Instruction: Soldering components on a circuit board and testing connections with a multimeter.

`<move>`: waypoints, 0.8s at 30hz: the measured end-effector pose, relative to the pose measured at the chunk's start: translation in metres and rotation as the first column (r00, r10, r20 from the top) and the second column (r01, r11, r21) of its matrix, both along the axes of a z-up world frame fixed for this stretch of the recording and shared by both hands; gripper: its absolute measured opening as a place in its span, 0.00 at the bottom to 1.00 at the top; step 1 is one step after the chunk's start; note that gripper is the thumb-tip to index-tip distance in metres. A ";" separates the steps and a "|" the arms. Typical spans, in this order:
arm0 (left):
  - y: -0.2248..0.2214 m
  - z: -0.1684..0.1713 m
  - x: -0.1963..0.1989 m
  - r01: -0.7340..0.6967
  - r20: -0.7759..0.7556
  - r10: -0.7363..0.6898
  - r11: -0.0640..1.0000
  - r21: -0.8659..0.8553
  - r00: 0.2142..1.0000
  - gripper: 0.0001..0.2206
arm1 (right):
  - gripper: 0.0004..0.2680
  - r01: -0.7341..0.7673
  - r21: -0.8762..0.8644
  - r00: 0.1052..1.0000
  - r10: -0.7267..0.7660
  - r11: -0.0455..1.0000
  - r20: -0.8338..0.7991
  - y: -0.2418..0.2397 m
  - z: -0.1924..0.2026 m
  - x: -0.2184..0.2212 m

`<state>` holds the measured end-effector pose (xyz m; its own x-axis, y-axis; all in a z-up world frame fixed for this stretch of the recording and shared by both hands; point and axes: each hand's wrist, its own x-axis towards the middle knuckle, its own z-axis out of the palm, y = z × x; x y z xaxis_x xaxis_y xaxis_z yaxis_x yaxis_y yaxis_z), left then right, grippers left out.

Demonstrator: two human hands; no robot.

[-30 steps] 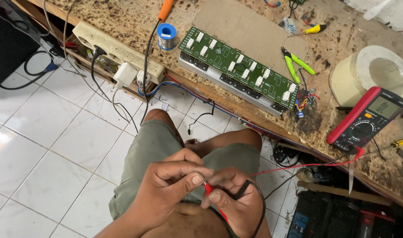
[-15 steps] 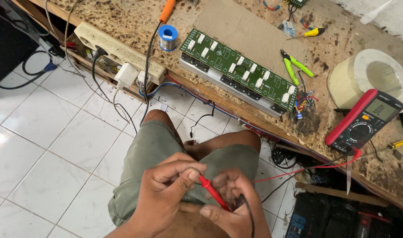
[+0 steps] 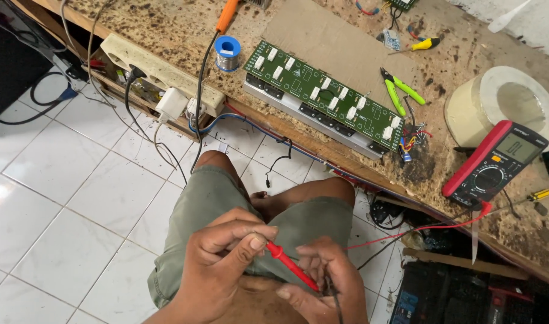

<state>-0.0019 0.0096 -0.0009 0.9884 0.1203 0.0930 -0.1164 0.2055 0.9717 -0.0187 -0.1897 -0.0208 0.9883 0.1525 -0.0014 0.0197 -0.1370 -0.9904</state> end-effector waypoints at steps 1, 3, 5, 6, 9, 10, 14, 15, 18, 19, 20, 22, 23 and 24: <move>0.001 0.002 0.000 -0.002 -0.001 0.002 1.000 0.000 1.000 0.10 | 0.18 -0.002 0.000 1.000 0.002 1.000 -0.001 0.006 0.008 -0.001; 0.004 0.005 0.000 -0.020 0.006 0.021 0.999 -0.026 1.000 0.10 | 0.09 0.222 -0.273 0.937 -0.128 0.936 0.324 0.018 0.023 -0.002; 0.003 0.006 0.000 -0.016 0.024 0.017 1.000 -0.005 1.000 0.10 | 0.06 0.267 -0.304 0.945 -0.187 0.915 0.268 0.016 0.018 -0.007; 0.003 0.006 0.000 -0.010 0.041 0.009 1.000 0.017 0.999 0.11 | 0.04 0.311 -0.337 0.945 -0.250 0.889 0.211 0.016 0.015 -0.009; 0.002 0.007 -0.001 -0.034 0.043 0.034 0.999 0.006 0.999 0.10 | 0.19 0.118 -0.375 0.940 -0.225 0.920 -0.257 -0.002 0.010 -0.006; 0.001 0.006 -0.001 -0.032 0.044 0.031 0.999 0.007 0.999 0.10 | 0.19 0.120 -0.373 0.940 -0.226 0.920 -0.256 0.000 0.007 -0.008; 0.000 0.008 0.000 -0.065 0.074 0.062 0.997 0.029 0.995 0.11 | 0.06 0.319 -0.335 0.919 -0.376 0.886 -0.118 0.007 0.004 -0.011; 0.001 0.010 0.001 -0.053 0.116 0.046 0.997 0.051 0.992 0.11 | 0.06 0.330 -0.383 0.932 -0.361 0.863 -0.010 0.008 0.006 -0.011; 0.001 0.012 0.001 -0.060 0.110 0.054 0.997 0.054 0.992 0.11 | 0.14 0.192 -0.401 0.937 -0.289 0.896 -0.197 0.003 0.008 -0.008; 0.000 0.012 0.001 -0.059 0.110 0.053 0.997 0.054 0.992 0.11 | 0.14 0.192 -0.401 0.937 -0.289 0.896 -0.197 0.007 0.011 -0.010; -0.001 0.013 0.001 -0.053 0.143 0.047 0.998 0.044 0.989 0.10 | 0.08 0.260 -0.389 0.959 -0.285 0.884 -0.006 0.011 0.013 -0.010; -0.002 0.014 0.002 -0.048 0.174 0.041 0.998 0.035 0.984 0.09 | 0.04 0.325 -0.365 0.944 -0.275 0.873 0.184 0.013 0.020 -0.007; -0.001 0.015 0.003 -0.029 0.188 0.020 0.999 0.042 0.982 0.09 | 0.09 0.186 -0.355 0.981 -0.152 0.916 0.122 0.011 0.025 -0.004; -0.001 0.016 0.003 -0.009 0.200 -0.001 0.999 0.049 0.980 0.08 | 0.15 0.043 -0.336 0.998 -0.024 0.941 0.059 0.008 0.031 -0.001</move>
<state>0.0007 0.0090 0.0150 0.9488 0.1147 0.2943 -0.3098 0.1566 0.9378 -0.0195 -0.1813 0.0100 0.9929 0.1191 0.0059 0.0609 -0.4640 -0.8837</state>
